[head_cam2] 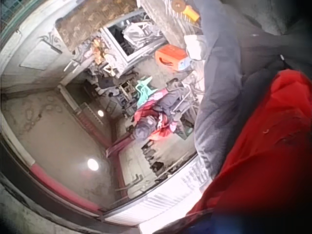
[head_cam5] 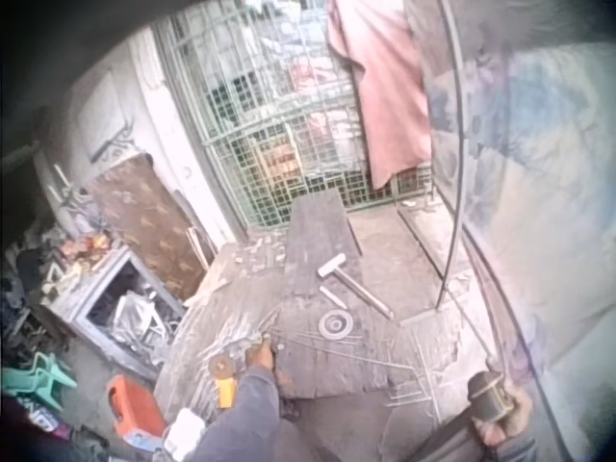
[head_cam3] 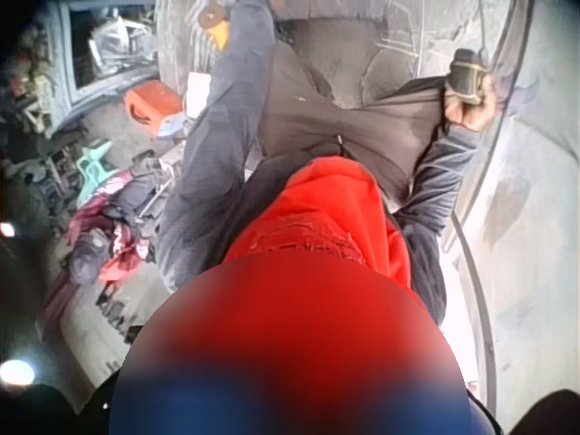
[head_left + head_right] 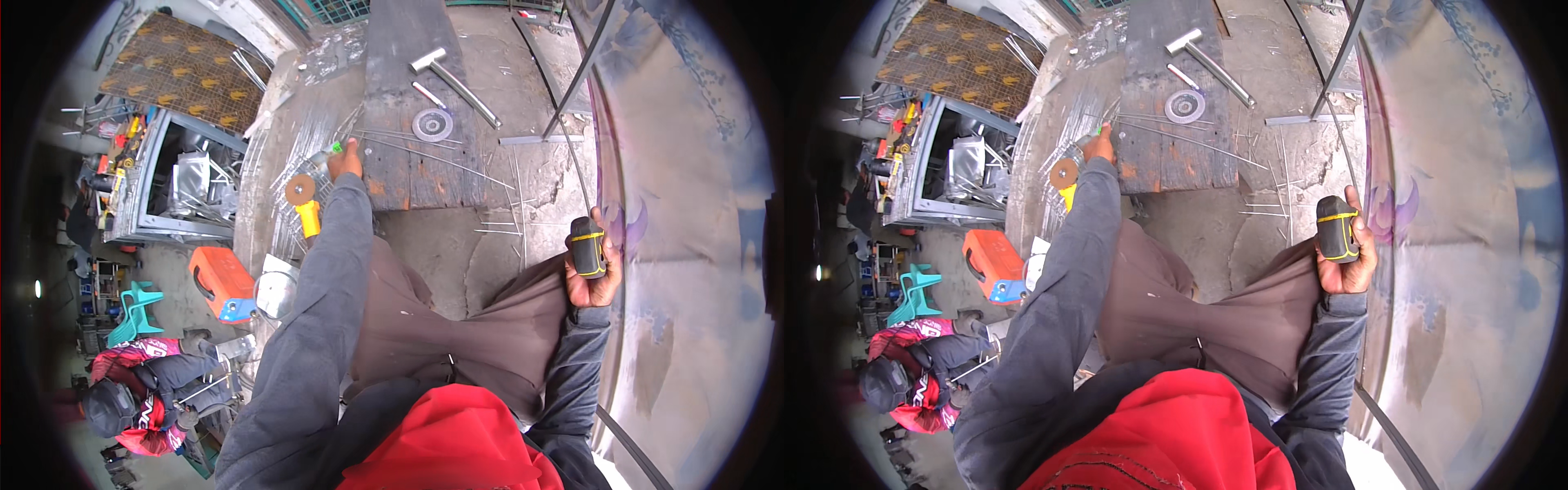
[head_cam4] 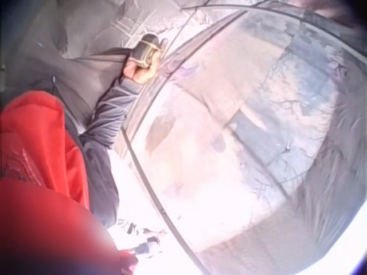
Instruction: The recorder is measuring, marking, and cutting thin metal rods using a tape measure, marker, and angle grinder while sitting on the floor of a workshop.
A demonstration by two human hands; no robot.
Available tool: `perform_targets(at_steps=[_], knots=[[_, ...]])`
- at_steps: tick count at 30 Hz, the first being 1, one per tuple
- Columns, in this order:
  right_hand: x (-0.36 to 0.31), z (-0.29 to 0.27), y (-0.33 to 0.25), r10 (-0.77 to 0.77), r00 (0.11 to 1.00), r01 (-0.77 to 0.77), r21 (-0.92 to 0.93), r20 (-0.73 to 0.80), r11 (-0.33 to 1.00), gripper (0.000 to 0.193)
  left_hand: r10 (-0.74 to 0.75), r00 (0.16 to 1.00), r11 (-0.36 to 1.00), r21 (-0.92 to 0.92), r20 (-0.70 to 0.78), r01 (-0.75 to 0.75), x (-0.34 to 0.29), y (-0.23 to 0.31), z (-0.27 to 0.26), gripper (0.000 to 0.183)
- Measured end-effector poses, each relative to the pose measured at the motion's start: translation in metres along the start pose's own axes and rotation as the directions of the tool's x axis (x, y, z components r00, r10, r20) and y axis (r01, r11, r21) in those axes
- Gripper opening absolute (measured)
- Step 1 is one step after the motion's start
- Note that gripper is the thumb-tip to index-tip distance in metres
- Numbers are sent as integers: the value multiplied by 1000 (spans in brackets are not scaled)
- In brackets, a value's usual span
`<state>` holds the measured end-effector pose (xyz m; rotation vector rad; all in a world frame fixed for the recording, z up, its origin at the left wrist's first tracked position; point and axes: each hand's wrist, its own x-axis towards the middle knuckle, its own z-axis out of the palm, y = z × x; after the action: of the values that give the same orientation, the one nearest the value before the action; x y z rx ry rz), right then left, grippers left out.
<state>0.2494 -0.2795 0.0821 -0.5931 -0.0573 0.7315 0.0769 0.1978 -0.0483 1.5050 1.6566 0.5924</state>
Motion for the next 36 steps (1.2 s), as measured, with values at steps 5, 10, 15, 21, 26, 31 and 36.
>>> perform_targets(at_steps=[5, 10, 15, 21, 26, 31, 36], knots=[[18, 43, 15, 216, 976, -215, 282, 28, 935, 44, -52, 999, 955, -294, -1, 50, 140, -51, -103, 84], [5, -6, -17, 106, 989, -78, 241, -105, 967, 42, -123, 946, 873, -421, 300, 247, -6, -4, 38, 74], [19, 13, 5, 169, 985, -170, 228, 27, 959, 40, -15, 974, 815, -562, 225, 142, 30, 6, -25, 58], [28, 22, 18, 224, 973, -205, 225, -63, 953, 36, 12, 947, 784, -591, 320, 189, 37, -1, -20, 49], [31, 38, 23, 191, 974, -174, 137, -120, 975, 37, -75, 985, 754, -637, 157, 159, 1, 23, -44, 40], [36, 29, 21, 185, 982, -186, 187, 21, 965, 45, 117, 983, 86, -987, 144, 135, -28, 59, -85, 21], [36, 36, 28, 147, 988, -154, 168, 54, 974, 41, 437, 899, -71, -997, -37, -7, -72, 140, -169, 12]])
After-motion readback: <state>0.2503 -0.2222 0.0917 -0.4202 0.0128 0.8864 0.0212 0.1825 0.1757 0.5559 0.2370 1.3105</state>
